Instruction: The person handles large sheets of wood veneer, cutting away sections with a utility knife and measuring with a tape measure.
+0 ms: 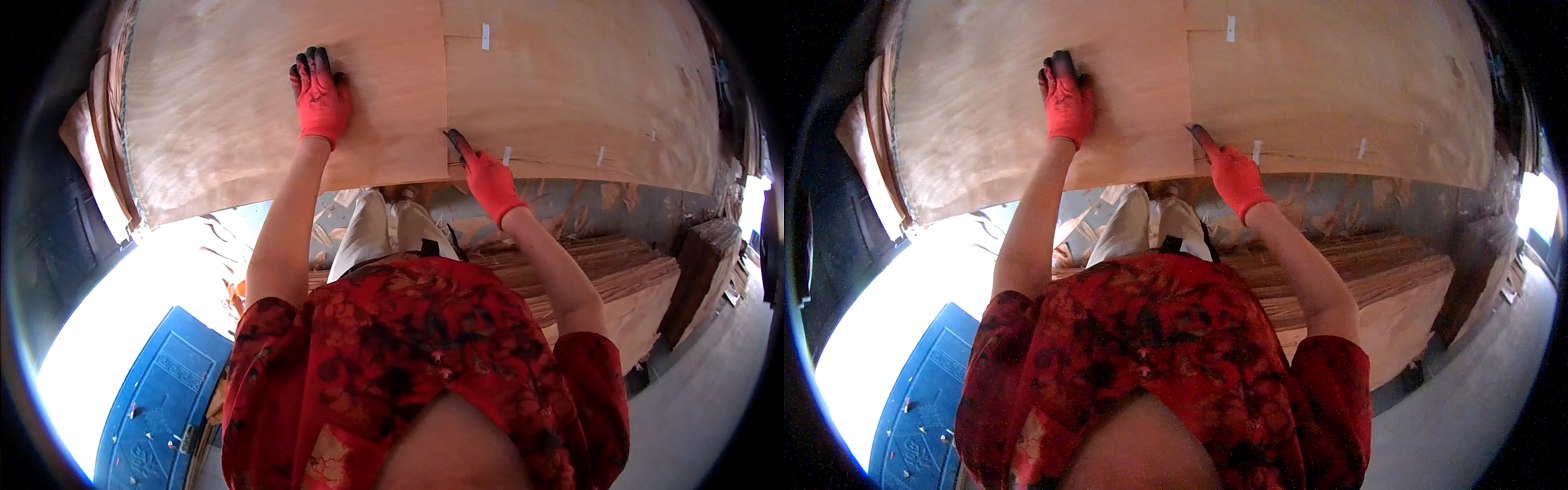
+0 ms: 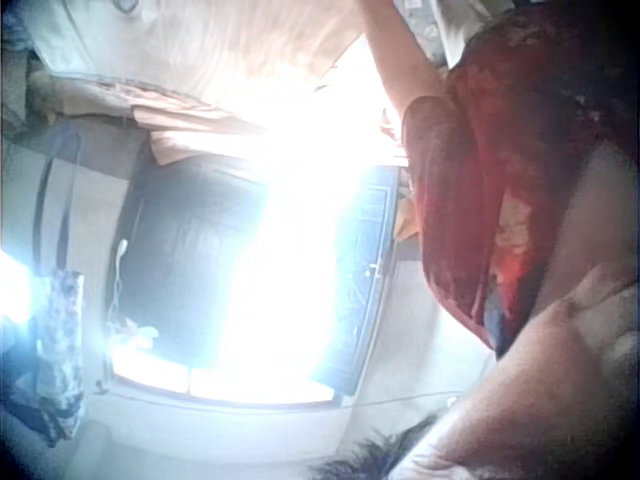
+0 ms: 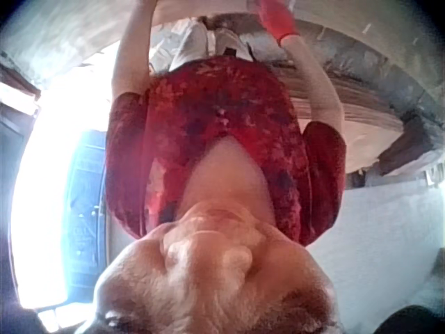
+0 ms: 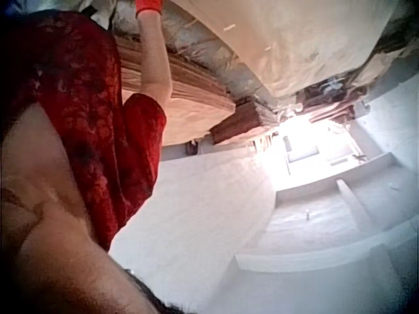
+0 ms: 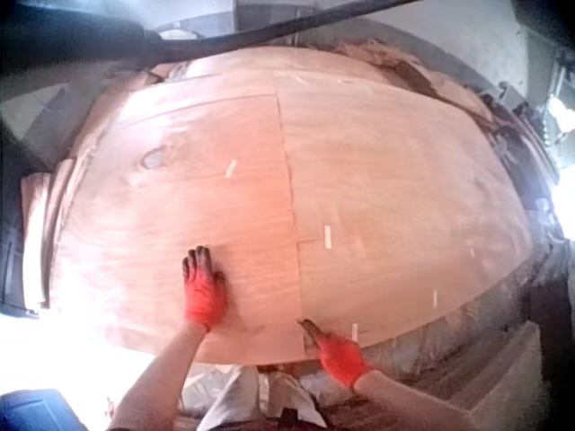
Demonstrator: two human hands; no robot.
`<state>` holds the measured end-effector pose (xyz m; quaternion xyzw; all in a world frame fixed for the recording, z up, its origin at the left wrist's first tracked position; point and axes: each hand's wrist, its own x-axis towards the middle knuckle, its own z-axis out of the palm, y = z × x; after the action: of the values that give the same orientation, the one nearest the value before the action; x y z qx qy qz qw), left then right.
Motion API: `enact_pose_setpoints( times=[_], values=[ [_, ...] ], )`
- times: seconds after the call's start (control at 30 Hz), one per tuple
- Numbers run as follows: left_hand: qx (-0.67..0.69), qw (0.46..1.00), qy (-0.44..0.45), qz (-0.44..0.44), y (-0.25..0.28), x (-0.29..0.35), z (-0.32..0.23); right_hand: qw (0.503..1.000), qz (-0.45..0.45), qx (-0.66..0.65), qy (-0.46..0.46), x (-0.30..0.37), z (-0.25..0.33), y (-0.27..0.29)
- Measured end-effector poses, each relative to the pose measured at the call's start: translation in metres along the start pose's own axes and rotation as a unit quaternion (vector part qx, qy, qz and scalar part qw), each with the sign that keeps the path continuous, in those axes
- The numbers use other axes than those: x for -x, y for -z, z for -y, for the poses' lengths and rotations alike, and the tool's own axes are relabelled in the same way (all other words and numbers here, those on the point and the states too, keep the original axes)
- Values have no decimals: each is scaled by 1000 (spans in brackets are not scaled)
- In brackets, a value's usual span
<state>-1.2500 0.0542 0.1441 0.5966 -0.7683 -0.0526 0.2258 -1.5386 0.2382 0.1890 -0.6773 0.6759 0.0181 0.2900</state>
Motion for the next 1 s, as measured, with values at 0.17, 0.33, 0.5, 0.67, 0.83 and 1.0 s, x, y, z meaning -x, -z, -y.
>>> enact_pose_setpoints(
  times=[0.17, 0.33, 0.5, 0.67, 0.83, 1.0],
  values=[
    [-9, 1000, -12, -10, 0, 0, 2, 998, -4, -68, 6, 21, -21, 4],
    [14, 1000, -12, -24, 1, 4, 1, 986, -36, -159, 34, 31, -13, 51],
    [3, 998, -31, -53, 3, 3, -7, 984, -3, -115, 138, -5, -12, 73],
    [-4, 995, 0, -101, 18, 18, -23, 965, 42, -59, 251, -43, -16, 90],
    [-45, 989, 95, -100, 25, 100, -71, 926, 97, 39, 362, -75, -27, 101],
    [-78, 980, 168, -79, 3, 148, -87, 873, 171, 137, 436, -93, 12, 118]
  ],
)
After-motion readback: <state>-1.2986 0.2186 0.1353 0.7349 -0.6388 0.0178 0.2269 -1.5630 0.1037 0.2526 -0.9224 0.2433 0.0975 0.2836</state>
